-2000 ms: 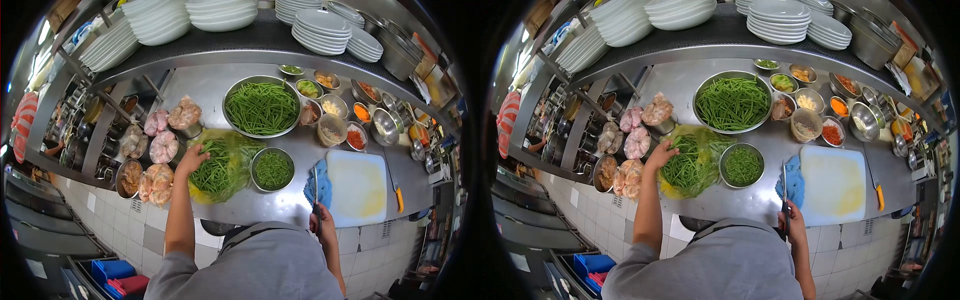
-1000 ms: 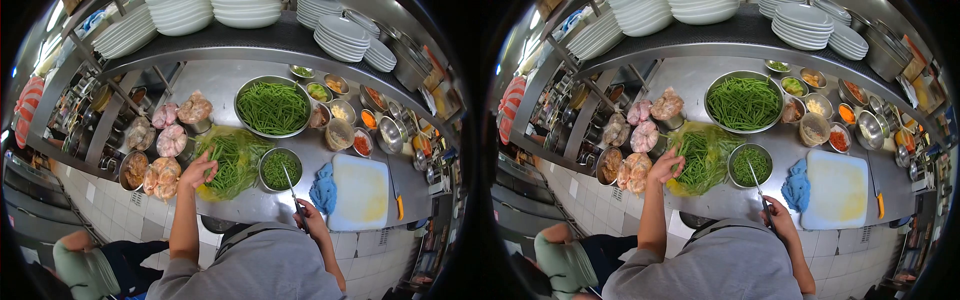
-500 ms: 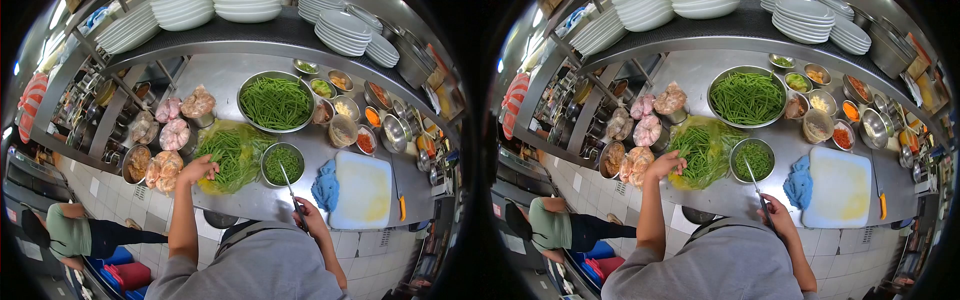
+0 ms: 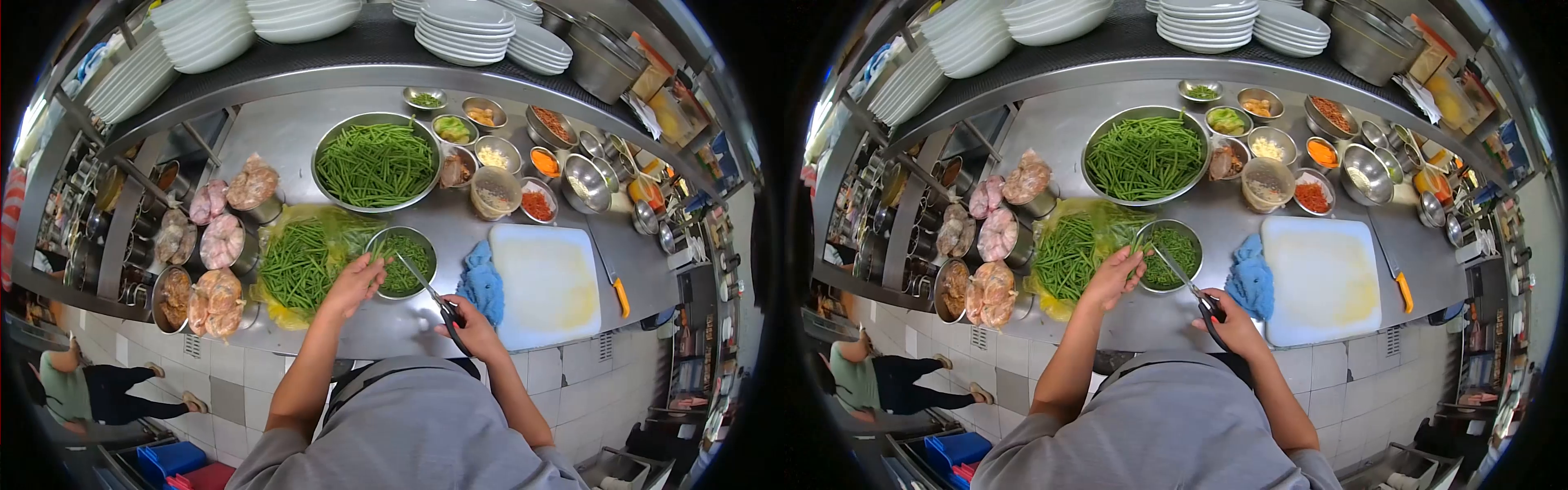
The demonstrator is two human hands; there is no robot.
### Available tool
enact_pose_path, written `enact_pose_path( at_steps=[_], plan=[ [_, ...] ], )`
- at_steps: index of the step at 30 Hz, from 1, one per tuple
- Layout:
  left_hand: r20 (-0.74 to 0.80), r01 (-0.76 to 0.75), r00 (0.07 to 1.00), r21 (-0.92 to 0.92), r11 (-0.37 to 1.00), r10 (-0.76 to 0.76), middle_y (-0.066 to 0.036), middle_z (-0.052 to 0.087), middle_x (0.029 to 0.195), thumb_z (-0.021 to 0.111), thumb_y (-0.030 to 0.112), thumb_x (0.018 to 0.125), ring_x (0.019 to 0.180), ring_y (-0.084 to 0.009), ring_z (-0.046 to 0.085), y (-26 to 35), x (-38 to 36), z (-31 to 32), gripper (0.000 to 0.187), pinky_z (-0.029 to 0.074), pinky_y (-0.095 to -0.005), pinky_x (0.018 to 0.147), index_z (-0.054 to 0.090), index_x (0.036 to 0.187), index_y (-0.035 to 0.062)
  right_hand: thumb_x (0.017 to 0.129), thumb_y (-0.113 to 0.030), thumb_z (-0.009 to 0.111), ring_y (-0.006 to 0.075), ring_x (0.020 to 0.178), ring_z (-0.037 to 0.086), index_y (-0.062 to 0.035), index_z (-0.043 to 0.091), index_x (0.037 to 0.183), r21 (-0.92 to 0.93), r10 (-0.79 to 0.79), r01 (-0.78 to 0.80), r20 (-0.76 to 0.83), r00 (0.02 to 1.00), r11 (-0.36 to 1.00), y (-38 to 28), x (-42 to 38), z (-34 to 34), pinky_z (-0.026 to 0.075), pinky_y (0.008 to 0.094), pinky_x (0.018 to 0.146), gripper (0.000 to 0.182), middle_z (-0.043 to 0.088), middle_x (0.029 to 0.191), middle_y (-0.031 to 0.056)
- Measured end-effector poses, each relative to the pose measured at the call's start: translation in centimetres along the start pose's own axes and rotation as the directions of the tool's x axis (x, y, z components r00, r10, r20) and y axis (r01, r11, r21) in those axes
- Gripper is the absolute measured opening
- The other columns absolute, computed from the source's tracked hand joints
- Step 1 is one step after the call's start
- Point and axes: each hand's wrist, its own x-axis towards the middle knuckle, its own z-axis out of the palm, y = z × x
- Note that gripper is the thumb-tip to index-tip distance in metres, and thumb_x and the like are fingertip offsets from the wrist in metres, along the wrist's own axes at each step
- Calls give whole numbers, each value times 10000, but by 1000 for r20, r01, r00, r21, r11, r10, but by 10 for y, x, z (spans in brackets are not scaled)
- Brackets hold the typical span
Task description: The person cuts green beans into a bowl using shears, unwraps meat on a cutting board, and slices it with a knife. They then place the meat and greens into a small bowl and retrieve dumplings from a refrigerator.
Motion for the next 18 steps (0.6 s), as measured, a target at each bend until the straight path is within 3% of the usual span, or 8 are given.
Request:
enact_pose_path(
  at_steps=[8,11,13,18],
  plan=[
    [-123,-108,984,147,983,126,54,575,755,582,209,1061,581,-29,412,-15,19,35,96,323,-215,523,624,1079,124,872,-273,853,117,835,529,-77,538,1388,-42,-25,29,79,997,999,23,8,-29,473,275,776,635,576,935,-1],
    [-161,-82,981,147,986,105,55,578,746,588,205,1056,583,-32,418,-21,17,41,82,323,-216,525,622,1057,130,888,-217,837,84,762,484,-82,517,1423,76,-27,18,115,993,997,28,19,-31,414,250,673,638,507,852,-32],
    [-174,-84,979,148,985,110,56,575,741,586,209,1057,584,-34,424,-27,18,42,87,326,-217,525,622,1045,130,899,-216,827,75,685,483,-87,515,1434,92,52,-67,157,986,994,25,25,-35,389,251,598,633,522,802,-27],
    [-249,-45,964,208,977,97,54,572,734,601,254,1049,596,-42,445,-52,18,24,143,345,-226,537,630,992,125,894,-280,837,67,712,469,-76,577,1388,121,172,-210,265,949,970,27,35,-39,382,260,626,595,533,784,-48]
  ],
)
